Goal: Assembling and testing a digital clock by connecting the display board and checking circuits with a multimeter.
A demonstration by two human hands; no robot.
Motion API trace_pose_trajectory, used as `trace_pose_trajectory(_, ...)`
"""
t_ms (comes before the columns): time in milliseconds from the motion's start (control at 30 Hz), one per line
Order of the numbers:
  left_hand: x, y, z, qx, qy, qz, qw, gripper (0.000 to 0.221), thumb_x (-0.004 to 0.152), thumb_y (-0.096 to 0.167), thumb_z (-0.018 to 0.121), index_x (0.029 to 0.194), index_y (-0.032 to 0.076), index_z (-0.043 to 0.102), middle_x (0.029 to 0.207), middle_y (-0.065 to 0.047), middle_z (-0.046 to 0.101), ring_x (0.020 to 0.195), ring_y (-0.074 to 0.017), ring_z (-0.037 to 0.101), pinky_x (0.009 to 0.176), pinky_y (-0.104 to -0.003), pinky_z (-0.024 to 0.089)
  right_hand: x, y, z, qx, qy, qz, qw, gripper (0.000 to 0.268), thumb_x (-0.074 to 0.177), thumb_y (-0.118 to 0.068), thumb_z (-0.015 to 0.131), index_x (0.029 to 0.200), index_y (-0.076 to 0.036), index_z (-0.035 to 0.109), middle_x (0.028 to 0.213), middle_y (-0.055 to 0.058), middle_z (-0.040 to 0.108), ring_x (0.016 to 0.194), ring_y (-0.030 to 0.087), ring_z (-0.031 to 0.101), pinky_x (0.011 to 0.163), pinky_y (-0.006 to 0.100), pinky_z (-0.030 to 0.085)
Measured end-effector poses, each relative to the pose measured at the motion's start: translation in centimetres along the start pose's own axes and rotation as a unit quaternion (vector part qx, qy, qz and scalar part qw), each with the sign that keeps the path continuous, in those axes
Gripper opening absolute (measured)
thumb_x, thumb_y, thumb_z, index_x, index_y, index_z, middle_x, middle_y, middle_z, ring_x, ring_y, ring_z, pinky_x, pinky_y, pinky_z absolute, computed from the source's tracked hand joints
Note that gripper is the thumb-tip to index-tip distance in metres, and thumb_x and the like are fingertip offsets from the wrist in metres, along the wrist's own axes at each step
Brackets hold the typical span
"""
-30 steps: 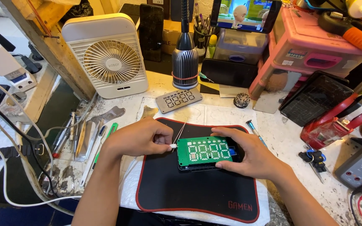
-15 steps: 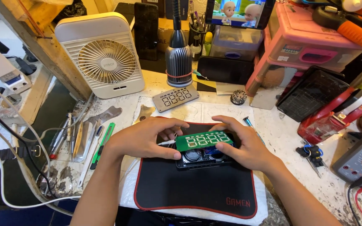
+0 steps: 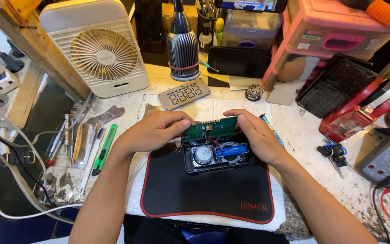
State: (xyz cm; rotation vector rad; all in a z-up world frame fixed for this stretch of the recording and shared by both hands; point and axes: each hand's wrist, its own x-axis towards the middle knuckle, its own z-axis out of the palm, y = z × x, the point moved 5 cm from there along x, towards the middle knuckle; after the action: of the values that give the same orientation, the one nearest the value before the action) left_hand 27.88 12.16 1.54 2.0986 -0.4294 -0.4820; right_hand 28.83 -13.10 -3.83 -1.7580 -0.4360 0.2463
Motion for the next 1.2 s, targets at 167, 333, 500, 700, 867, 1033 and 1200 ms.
trace_pose_trajectory(167,0.7,-2.0,0.5,-0.036,-0.004,-0.032,0.999,0.039,0.105,0.030,0.043,0.098,0.011,0.076,0.064,-0.010,0.075,0.067,-0.0205,0.071,0.074,-0.033,0.057,0.2,0.2,0.3,0.033,-0.016,0.022,0.999,0.037,0.106,-0.018,0.044,0.133,-0.007,0.068,0.097,0.013,0.081,0.096,0.018,0.072,0.099,0.041,0.052)
trace_pose_trajectory(333,1.5,-2.9,0.7,-0.086,0.005,-0.027,0.996,0.042,0.107,0.023,0.038,0.091,0.008,0.074,0.061,-0.012,0.073,0.061,-0.0193,0.074,0.065,-0.030,0.058,0.2,-0.1,0.5,0.028,-0.012,0.036,0.999,0.030,0.104,-0.011,0.051,0.124,-0.005,0.072,0.100,0.014,0.082,0.099,0.018,0.072,0.099,0.043,0.054)
trace_pose_trajectory(500,2.1,-4.0,1.0,-0.122,0.008,-0.029,0.992,0.040,0.107,0.022,0.039,0.095,0.005,0.073,0.061,-0.015,0.070,0.059,-0.0203,0.074,0.061,-0.030,0.059,0.0,-1.0,0.9,0.027,-0.006,0.043,0.999,0.030,0.103,-0.010,0.053,0.125,-0.004,0.072,0.100,0.013,0.081,0.100,0.017,0.070,0.099,0.044,0.054)
trace_pose_trajectory(700,2.3,-4.3,1.1,-0.165,0.009,-0.033,0.986,0.039,0.106,0.022,0.039,0.105,0.002,0.072,0.062,-0.018,0.068,0.057,-0.0229,0.074,0.056,-0.029,0.059,0.1,-1.0,1.0,0.035,-0.004,0.049,0.998,0.031,0.102,-0.009,0.054,0.127,-0.004,0.071,0.100,0.012,0.081,0.099,0.015,0.069,0.099,0.043,0.054)
trace_pose_trajectory(867,2.6,-4.8,1.2,-0.207,0.007,-0.038,0.978,0.038,0.106,0.021,0.038,0.107,0.002,0.071,0.063,-0.019,0.068,0.056,-0.0224,0.074,0.054,-0.028,0.059,-0.2,-2.2,1.5,0.036,-0.005,0.062,0.997,0.033,0.101,-0.009,0.054,0.129,-0.003,0.071,0.100,0.013,0.081,0.098,0.017,0.070,0.098,0.044,0.055)
trace_pose_trajectory(1033,2.9,-5.3,1.4,-0.215,0.001,-0.033,0.976,0.041,0.106,0.022,0.037,0.117,-0.001,0.069,0.067,-0.022,0.069,0.055,-0.0230,0.074,0.052,-0.027,0.059,-0.1,-1.9,1.4,0.022,0.001,0.071,0.997,0.034,0.100,-0.005,0.054,0.130,-0.002,0.071,0.098,0.015,0.081,0.099,0.022,0.073,0.098,0.046,0.055)
trace_pose_trajectory(1200,2.8,-4.7,1.3,-0.212,0.000,-0.032,0.977,0.041,0.106,0.021,0.037,0.119,-0.002,0.068,0.070,-0.021,0.070,0.055,-0.0210,0.074,0.051,-0.025,0.059,-0.2,-1.7,1.3,0.018,0.003,0.073,0.997,0.035,0.100,-0.006,0.054,0.132,-0.002,0.070,0.099,0.015,0.081,0.100,0.021,0.073,0.099,0.047,0.054)
